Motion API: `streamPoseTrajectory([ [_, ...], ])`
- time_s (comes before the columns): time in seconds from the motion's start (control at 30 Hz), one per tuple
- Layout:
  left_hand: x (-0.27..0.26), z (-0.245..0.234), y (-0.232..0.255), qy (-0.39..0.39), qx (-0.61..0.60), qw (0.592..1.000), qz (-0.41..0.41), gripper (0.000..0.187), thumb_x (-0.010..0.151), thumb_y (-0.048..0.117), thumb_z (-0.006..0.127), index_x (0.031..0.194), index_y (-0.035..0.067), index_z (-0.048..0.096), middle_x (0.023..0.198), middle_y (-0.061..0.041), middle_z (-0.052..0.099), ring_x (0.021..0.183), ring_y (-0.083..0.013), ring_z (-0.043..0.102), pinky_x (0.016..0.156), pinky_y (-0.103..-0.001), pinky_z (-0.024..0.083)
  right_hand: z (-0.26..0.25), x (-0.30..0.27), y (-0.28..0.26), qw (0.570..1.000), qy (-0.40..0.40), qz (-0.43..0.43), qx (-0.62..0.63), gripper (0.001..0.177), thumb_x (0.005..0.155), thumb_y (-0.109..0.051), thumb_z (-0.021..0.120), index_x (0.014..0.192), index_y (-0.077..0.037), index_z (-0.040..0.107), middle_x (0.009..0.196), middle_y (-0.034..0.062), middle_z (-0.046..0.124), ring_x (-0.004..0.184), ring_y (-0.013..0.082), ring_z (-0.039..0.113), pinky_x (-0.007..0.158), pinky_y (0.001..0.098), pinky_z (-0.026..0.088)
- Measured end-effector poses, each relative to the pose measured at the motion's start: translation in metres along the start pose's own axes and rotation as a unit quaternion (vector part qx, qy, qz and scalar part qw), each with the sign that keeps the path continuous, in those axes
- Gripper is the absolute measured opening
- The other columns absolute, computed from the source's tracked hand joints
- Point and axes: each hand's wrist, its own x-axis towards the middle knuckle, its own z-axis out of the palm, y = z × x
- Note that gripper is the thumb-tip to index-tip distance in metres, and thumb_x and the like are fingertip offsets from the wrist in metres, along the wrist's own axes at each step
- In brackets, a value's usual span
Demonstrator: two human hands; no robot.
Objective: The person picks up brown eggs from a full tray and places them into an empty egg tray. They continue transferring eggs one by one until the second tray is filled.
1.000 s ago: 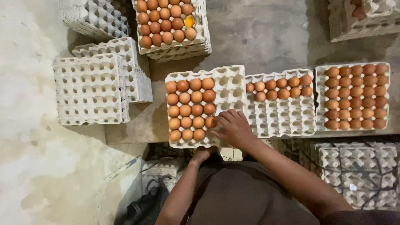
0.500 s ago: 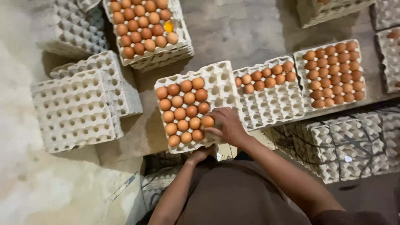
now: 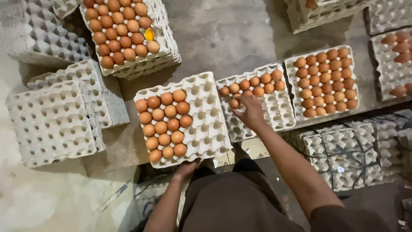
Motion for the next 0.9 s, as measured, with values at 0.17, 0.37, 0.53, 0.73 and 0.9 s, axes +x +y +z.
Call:
streamPoseTrajectory([
  [0.17,-0.026,0.0,0.019,0.056,-0.101,0.992,-0.059,0.095,0.077,0.067,0.06,0.138,-0.006,0.063,0.146,-0.026,0.059,0.144,-0.0329,0.048,0.119,-0.047,0.039,0.039,0.02,0.031,0.98,-0.026,-0.126,-0.151,0.053,0.073,-0.029,0.082,0.124,-0.023,0.067,0.111,-0.0024,0.07,0.107,0.0231,0.058,0.089,0.0412,0.041],
  [0.37,-0.072,-0.015,0.071,0.105,-0.171,0.977,-0.072,0.098,0.071,0.059,0.072,0.137,-0.012,0.06,0.144,-0.029,0.059,0.142,-0.0326,0.05,0.12,-0.046,0.038,0.068,0.023,0.064,0.966,-0.059,-0.174,-0.184,0.05,0.075,-0.033,0.079,0.122,-0.025,0.063,0.115,-0.0038,0.068,0.109,0.0227,0.055,0.088,0.0378,0.044],
  [0.53,-0.084,-0.017,0.079,0.134,-0.23,0.961,-0.074,0.098,0.072,0.048,0.075,0.14,-0.018,0.054,0.147,-0.032,0.054,0.144,-0.0339,0.048,0.121,-0.045,0.038,0.06,0.032,0.059,0.953,-0.046,-0.2,-0.223,0.035,0.081,-0.037,0.074,0.112,-0.026,0.063,0.112,-0.0058,0.066,0.105,0.0218,0.055,0.086,0.0371,0.043],
  [0.73,-0.089,-0.019,0.076,0.101,-0.356,0.927,-0.068,0.108,0.076,0.05,0.071,0.155,-0.015,0.036,0.158,-0.029,0.044,0.153,-0.0369,0.031,0.124,-0.04,0.028,0.062,0.037,0.061,0.95,-0.014,-0.228,-0.212,0.029,0.084,-0.043,0.073,0.108,-0.029,0.064,0.105,-0.0067,0.064,0.1,0.0205,0.055,0.085,0.0392,0.042],
  [0.9,-0.079,-0.015,0.063,0.076,-0.256,0.963,-0.04,0.096,0.078,0.048,0.062,0.149,-0.013,0.043,0.153,-0.029,0.048,0.15,-0.0383,0.035,0.123,-0.043,0.03,0.067,0.03,0.058,0.946,-0.015,-0.213,-0.243,0.029,0.087,-0.037,0.076,0.111,-0.026,0.064,0.108,-0.0033,0.063,0.103,0.0235,0.056,0.088,0.0427,0.045],
])
